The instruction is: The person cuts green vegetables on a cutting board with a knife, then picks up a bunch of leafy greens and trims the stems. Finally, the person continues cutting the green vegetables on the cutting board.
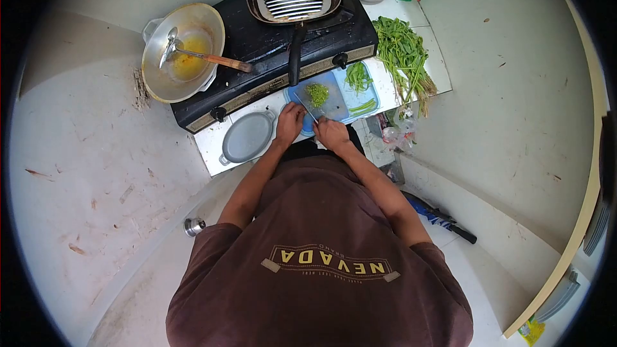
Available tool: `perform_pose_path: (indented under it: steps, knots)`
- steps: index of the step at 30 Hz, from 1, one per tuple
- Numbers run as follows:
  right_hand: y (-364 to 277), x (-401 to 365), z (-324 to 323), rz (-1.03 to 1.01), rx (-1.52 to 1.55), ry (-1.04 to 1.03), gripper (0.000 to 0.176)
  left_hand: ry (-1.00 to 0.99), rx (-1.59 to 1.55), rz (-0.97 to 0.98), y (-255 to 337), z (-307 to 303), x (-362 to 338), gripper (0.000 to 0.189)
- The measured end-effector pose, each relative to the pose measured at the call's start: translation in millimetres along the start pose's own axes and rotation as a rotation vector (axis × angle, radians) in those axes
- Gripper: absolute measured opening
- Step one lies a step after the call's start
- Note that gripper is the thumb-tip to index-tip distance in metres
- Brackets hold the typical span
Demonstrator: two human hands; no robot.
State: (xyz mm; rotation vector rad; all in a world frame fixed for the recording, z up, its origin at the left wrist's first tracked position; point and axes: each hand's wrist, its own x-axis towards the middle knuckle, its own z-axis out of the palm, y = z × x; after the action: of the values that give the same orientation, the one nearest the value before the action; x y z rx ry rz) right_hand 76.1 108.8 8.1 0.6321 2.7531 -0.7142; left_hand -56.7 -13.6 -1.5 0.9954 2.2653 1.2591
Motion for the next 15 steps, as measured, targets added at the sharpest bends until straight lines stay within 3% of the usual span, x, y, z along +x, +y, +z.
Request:
perform_pose_path:
  steps: [15]
  knots:
    - [8.6,-16.7,-4.7,-0.015,-0.020,-0.018,0.042,-0.005,0.026,-0.105,6.4,0.8,0.0,0.005]
